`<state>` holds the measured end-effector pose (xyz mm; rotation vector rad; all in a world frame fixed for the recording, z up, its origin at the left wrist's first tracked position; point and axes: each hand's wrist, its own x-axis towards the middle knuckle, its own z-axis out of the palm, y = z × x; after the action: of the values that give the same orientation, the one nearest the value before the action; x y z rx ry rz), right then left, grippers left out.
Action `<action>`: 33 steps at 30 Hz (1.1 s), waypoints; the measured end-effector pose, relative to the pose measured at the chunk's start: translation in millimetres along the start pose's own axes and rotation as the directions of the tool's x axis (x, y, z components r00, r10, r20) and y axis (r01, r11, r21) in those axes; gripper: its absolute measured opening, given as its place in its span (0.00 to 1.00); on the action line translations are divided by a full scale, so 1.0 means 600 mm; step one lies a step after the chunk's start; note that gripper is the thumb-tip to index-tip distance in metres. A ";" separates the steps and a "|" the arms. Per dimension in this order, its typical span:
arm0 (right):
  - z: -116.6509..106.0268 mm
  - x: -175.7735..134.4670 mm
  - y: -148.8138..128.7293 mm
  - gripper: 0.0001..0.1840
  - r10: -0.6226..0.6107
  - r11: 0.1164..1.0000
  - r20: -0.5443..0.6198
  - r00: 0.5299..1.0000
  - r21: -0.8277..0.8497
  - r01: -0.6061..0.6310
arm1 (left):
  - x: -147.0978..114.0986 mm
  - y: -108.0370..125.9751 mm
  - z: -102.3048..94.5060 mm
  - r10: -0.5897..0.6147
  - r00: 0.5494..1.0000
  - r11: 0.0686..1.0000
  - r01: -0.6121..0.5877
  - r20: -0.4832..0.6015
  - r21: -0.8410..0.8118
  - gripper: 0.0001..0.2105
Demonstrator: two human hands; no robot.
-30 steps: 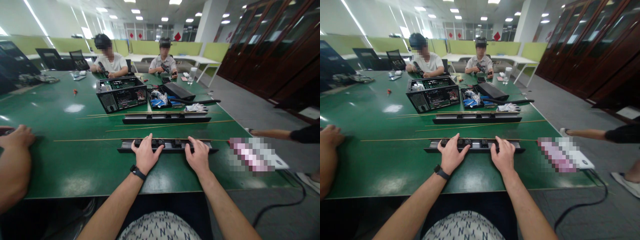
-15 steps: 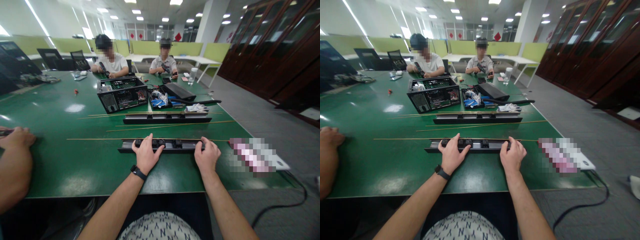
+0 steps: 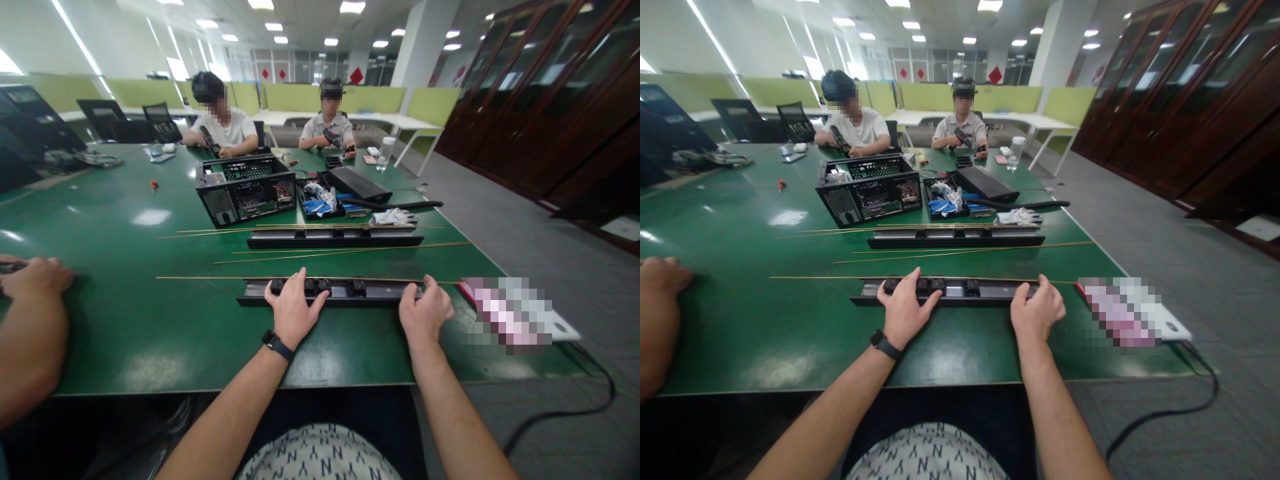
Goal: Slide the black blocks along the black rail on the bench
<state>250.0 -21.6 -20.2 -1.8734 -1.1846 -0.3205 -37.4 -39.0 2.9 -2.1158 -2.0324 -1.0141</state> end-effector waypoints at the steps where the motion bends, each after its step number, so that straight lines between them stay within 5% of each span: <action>1: 0.000 0.002 0.003 0.28 0.009 1.000 -0.008 1.000 -0.005 -0.009 | 0.000 0.000 0.001 0.001 1.000 1.000 -0.001 0.000 -0.004 0.33; 19: -0.012 0.034 0.022 0.33 0.258 0.966 0.100 0.961 -0.046 -0.255 | 0.000 -0.003 0.005 0.019 1.000 1.000 -0.019 -0.024 0.003 0.32; 27: -0.015 0.029 0.021 0.28 0.164 0.986 0.080 0.983 0.028 -0.167 | -0.001 -0.002 0.004 0.017 1.000 1.000 -0.017 -0.019 -0.005 0.32; 33: -0.012 0.012 0.007 0.26 -0.008 1.000 0.058 0.998 0.003 0.008 | 0.000 -0.001 0.003 0.006 1.000 1.000 -0.006 -0.006 0.001 0.32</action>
<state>258.9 -23.2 -13.8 -1.8869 -1.2306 -0.2705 -37.1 -37.9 1.1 -2.1143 -2.0228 -1.0171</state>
